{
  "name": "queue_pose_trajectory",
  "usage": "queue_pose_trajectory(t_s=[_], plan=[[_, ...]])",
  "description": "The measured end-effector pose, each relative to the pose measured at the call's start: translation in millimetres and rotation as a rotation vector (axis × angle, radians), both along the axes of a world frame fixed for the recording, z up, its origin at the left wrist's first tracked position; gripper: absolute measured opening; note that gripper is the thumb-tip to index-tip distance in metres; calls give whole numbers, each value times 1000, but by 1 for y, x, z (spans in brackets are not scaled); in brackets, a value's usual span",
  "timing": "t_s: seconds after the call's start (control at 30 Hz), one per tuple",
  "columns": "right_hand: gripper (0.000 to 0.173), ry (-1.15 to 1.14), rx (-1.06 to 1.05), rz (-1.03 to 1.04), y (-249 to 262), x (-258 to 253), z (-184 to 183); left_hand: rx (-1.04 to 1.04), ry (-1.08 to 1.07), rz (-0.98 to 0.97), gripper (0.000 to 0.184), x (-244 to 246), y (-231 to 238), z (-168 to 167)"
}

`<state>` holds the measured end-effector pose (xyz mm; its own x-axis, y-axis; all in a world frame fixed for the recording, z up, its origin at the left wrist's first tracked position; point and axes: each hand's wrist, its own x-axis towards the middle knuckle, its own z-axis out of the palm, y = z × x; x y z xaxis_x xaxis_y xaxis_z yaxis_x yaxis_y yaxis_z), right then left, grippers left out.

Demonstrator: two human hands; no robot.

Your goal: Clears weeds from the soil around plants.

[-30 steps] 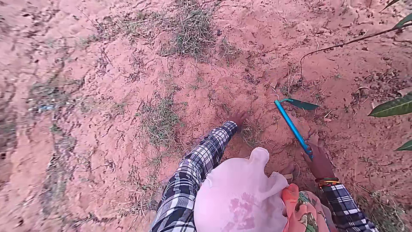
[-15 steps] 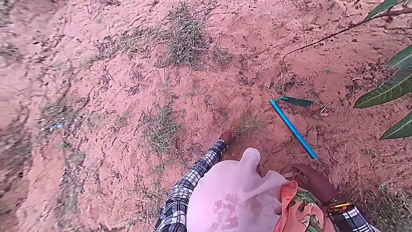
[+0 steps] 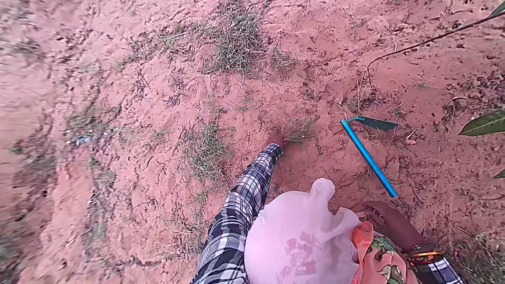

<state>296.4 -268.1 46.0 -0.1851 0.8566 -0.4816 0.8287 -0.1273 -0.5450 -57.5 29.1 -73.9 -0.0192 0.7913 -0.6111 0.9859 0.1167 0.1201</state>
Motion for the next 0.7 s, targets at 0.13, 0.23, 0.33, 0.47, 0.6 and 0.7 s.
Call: queue_pose_trajectory(t_s=[0.13,0.23,0.33,0.47,0.6,0.7], plan=[[28,-6,18,-11,1,-1,2,-83,26,83,51,23,-7,5],[28,-8,24,1,2,-3,4,-113,8,112,48,21,-13,11],[29,-2,-4,2,3,-5,6,-164,15,50,36,11,-10,16],[27,17,4,-11,2,-4,3,-36,-54,175,40,-1,0,12],[27,4,-9,-12,1,-4,1,127,-35,94,47,2,0,9],[27,-13,-16,-11,1,-6,-2,121,-21,-29,61,16,6,0]])
